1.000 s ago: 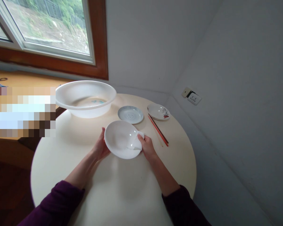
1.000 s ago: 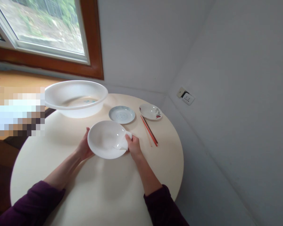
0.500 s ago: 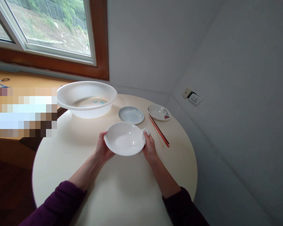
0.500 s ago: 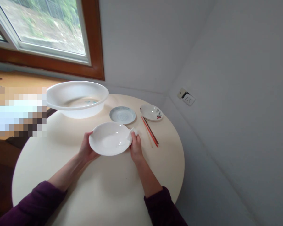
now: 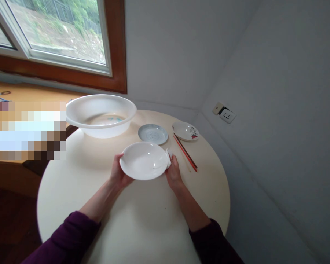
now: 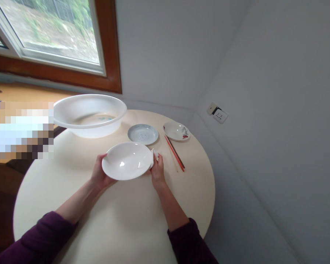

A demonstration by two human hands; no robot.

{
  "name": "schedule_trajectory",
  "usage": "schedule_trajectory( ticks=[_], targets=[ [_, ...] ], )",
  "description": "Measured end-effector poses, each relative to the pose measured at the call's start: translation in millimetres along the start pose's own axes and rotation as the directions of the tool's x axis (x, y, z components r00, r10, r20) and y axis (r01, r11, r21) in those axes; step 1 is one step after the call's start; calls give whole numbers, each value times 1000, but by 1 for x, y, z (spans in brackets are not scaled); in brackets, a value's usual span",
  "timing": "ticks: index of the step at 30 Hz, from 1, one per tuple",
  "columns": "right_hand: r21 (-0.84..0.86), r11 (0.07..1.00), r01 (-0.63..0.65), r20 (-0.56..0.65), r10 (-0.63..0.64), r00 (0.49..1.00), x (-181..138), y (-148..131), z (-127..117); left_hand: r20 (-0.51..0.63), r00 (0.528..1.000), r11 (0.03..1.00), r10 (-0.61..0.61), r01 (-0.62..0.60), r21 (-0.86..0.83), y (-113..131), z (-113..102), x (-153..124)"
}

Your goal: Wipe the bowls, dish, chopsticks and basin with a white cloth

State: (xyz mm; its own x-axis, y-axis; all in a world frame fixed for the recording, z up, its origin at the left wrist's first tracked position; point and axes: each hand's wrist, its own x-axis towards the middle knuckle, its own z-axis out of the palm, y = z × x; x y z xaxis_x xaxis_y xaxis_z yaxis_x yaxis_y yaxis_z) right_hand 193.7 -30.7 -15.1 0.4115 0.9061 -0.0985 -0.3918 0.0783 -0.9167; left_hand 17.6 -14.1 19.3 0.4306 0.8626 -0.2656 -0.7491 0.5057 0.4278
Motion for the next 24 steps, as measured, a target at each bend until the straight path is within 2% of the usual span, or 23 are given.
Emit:
schedule_trajectory(
  ticks=[8, 18, 24],
  targets=[
    [-73, 997, 35, 78, -29, 997, -4, 2, 0, -7, 1000, 1000, 19, -19, 14, -1, -3, 1],
    [-50, 998, 36, 92, -31, 995, -3, 3, 0, -40, 999, 1000, 18, -18, -5, -1, 3, -2],
    [-60, 998, 24, 65, -20, 998, -3, 2, -1, 10, 1000, 1000, -14, 14, -21, -1, -1, -1]
  ],
)
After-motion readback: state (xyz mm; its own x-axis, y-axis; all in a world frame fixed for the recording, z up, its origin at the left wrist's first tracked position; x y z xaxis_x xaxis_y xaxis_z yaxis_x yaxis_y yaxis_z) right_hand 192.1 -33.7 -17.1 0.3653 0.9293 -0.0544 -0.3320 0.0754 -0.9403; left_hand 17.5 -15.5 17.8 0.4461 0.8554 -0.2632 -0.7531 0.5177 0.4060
